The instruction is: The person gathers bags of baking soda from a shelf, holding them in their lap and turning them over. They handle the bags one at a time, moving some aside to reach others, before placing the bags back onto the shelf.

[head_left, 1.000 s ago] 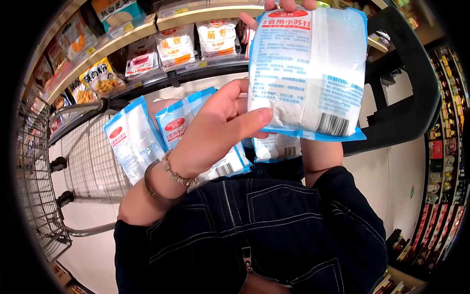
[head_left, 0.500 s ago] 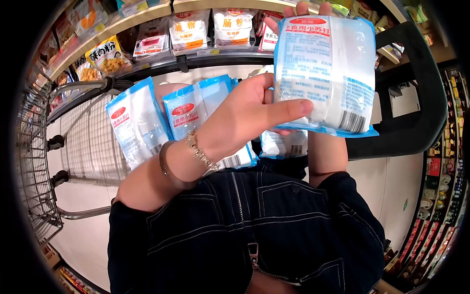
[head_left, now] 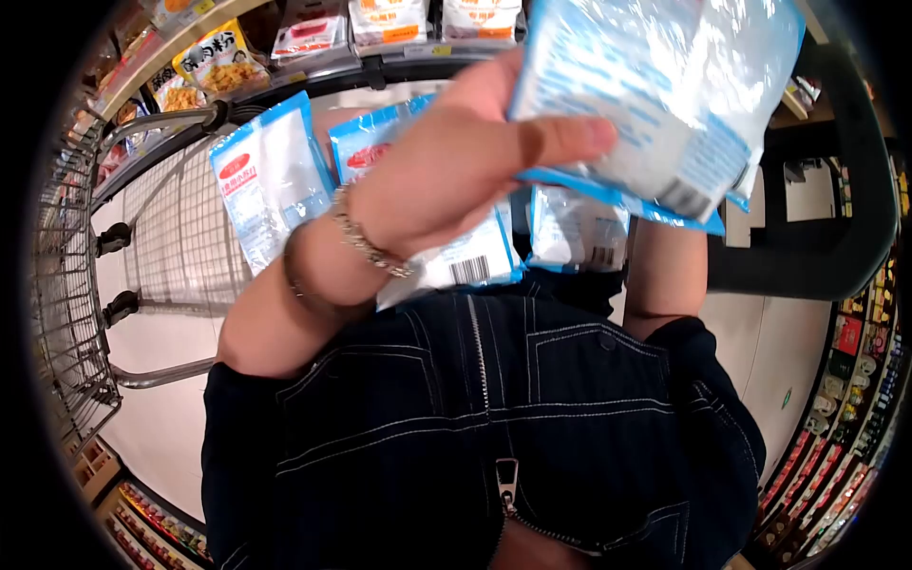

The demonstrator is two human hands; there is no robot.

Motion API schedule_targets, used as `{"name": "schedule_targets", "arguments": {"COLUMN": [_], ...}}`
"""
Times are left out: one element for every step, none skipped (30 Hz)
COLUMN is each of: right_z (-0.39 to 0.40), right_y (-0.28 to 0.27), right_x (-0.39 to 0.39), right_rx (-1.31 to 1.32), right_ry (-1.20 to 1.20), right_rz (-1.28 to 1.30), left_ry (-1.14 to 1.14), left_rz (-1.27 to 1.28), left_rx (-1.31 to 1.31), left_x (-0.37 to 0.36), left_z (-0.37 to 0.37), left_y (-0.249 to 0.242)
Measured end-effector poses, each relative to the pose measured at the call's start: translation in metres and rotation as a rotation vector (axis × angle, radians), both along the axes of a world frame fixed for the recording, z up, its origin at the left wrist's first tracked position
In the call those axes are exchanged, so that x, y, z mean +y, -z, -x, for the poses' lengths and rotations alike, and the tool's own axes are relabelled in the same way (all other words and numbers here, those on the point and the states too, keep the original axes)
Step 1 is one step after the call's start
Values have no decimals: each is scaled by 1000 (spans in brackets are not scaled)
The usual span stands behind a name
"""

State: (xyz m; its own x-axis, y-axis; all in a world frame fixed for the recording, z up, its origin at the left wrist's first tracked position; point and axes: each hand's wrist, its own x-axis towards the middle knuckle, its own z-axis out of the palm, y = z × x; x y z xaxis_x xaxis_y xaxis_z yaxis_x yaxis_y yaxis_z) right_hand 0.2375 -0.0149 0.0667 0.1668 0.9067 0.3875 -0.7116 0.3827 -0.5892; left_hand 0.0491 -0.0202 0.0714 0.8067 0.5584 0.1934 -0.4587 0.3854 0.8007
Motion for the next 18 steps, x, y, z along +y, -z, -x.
{"name": "schedule_targets", "arguments": {"right_z": [-2, -6, -9, -14, -19, -28, -35, -43, -52, -62, -71, -79, -87, -93, -99, -103, -106, -107], "right_y": [-2, -6, -9, -11, -13, -15, -14, -11, -8, 0, 7, 15, 22, 27, 30, 33, 36, 38], "right_x": [-4, -7, -13, -19, -25, -31, -38, -46, -54, -64, -73, -82, -91, -99, -104, -109, -117, -123], "right_rx": [20, 35, 50, 63, 77, 92, 96, 106, 110, 119, 123, 127, 130, 166, 201, 178, 182, 185], "right_ry": [-13, -31, -46, -59, -65, -68, -71, -58, -30, 17, 69, 120, 170, 76, -19, -59, -9, 45], "right_rz": [-30, -57, -92, -115, -138, -155, -167, -166, -158, -135, -108, -79, -49, -69, -89, -118, -110, -104], "left_ry": [-12, -68, -124, -131, -160, -175, -191, -198, -207, -217, -207, -197, -186, -124, -63, -2, -3, -3], "left_rz": [-48, -73, -101, -18, -20, -42, -65, -78, -91, -105, -97, -90, -84, -64, -43, -23, 29, 79], "left_rx": [45, 82, 120, 170, 232, 273, 314, 340, 366, 391, 406, 419, 432, 425, 418, 411, 422, 434], "left_x": [3, 4, 5, 8, 8, 8, 9, 8, 7, 7, 5, 4, 2, 1, 1, -1, -7, -16], "left_z": [7, 10, 13, 20, 23, 24, 24, 22, 20, 18, 15, 10, 5, -1, -6, -12, -20, -28], "left_y": [1, 2, 4, 8, 9, 11, 14, 16, 18, 21, 21, 20, 20, 21, 23, 25, 25, 24]}}
